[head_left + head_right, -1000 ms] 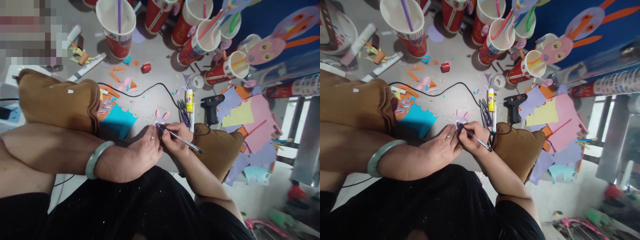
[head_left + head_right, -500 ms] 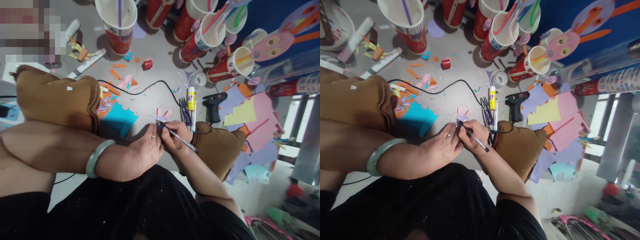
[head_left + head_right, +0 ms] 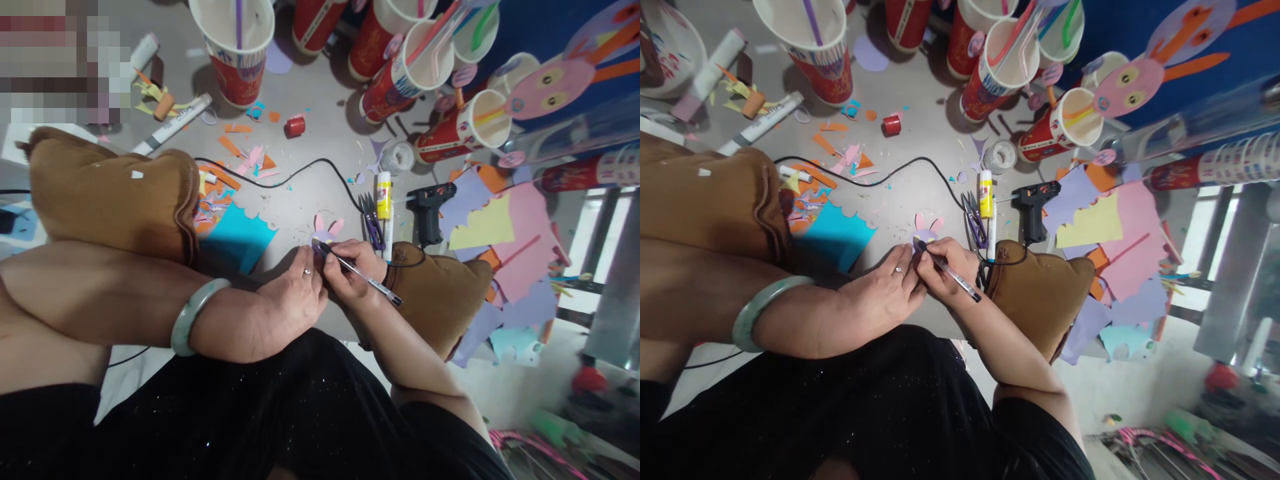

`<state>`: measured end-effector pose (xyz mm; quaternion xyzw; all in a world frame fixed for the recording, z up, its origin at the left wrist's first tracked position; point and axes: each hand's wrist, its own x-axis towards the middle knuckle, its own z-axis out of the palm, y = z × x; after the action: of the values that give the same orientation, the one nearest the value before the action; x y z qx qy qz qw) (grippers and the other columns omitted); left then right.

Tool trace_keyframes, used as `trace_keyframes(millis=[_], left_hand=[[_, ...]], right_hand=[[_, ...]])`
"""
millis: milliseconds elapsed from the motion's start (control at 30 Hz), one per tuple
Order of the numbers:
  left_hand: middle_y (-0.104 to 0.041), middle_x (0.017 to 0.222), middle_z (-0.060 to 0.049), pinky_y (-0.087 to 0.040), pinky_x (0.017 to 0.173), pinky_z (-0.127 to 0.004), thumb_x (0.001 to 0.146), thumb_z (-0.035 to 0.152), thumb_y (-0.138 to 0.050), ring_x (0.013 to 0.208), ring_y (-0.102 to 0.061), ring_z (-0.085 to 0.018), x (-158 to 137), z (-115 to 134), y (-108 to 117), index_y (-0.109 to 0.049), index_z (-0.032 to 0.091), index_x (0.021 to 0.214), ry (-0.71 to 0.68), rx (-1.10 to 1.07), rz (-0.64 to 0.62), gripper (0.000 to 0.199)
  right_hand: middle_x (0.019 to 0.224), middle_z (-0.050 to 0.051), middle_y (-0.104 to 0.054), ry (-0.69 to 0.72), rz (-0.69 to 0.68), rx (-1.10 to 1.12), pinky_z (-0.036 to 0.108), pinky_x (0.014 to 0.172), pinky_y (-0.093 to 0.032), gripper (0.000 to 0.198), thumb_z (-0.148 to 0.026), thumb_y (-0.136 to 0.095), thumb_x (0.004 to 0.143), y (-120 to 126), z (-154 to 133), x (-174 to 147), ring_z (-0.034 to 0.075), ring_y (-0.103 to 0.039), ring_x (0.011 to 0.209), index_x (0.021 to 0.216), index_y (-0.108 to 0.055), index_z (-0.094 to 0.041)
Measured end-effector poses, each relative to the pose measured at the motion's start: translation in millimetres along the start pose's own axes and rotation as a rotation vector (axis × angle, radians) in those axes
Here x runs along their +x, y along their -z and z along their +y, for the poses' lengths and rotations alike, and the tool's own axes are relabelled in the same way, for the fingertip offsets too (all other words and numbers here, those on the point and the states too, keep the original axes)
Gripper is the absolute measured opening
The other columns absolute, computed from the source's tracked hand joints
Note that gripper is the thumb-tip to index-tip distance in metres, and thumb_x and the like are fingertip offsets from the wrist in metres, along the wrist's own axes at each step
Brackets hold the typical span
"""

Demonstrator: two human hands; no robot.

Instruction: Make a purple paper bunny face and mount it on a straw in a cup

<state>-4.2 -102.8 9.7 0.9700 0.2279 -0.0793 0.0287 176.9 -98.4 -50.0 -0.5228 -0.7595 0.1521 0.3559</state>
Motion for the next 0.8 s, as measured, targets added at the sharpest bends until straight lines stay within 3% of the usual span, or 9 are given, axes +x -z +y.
trace_keyframes(millis=[200,467,800], left_hand=[[-0.072,0.138,-0.023,-0.05,0.113,-0.057,0.097,0.016,-0.052,0.131,-0.067,-0.04,-0.8,1.0,-1.4,-0.071,0.007,0.133,-0.024,0.016,-0.038,0.041],[-0.069,0.14,-0.025,-0.048,0.115,-0.057,0.097,0.017,-0.054,0.132,-0.066,-0.04,-2.5,3.4,-7.1,-0.072,0.007,0.131,0.011,0.011,0.036,0.04],[-0.069,0.144,-0.021,-0.047,0.116,-0.06,0.1,0.022,-0.053,0.135,-0.064,-0.042,1.3,-0.9,3.1,-0.07,0.011,0.138,-0.019,-0.066,-0.107,0.043]], right_hand=[[0.087,-0.001,-0.079,-0.007,0.007,0.003,0.029,0.064,-0.062,0.014,-0.022,-0.067,0.089,-0.1,-1.2,1.0,0.017,-0.078,0.076,0.098,-0.059,-0.029],[0.088,0.0,-0.079,0.02,0.007,-0.048,0.03,0.063,-0.062,0.01,-0.027,-0.064,0.092,-0.8,0.7,0.4,0.017,-0.078,0.076,0.1,-0.059,-0.028],[0.088,-0.001,-0.078,-0.013,-0.01,-0.03,0.029,0.064,-0.062,0.011,-0.024,-0.064,0.091,-1.5,0.0,0.5,0.017,-0.078,0.077,0.099,-0.058,-0.029]])
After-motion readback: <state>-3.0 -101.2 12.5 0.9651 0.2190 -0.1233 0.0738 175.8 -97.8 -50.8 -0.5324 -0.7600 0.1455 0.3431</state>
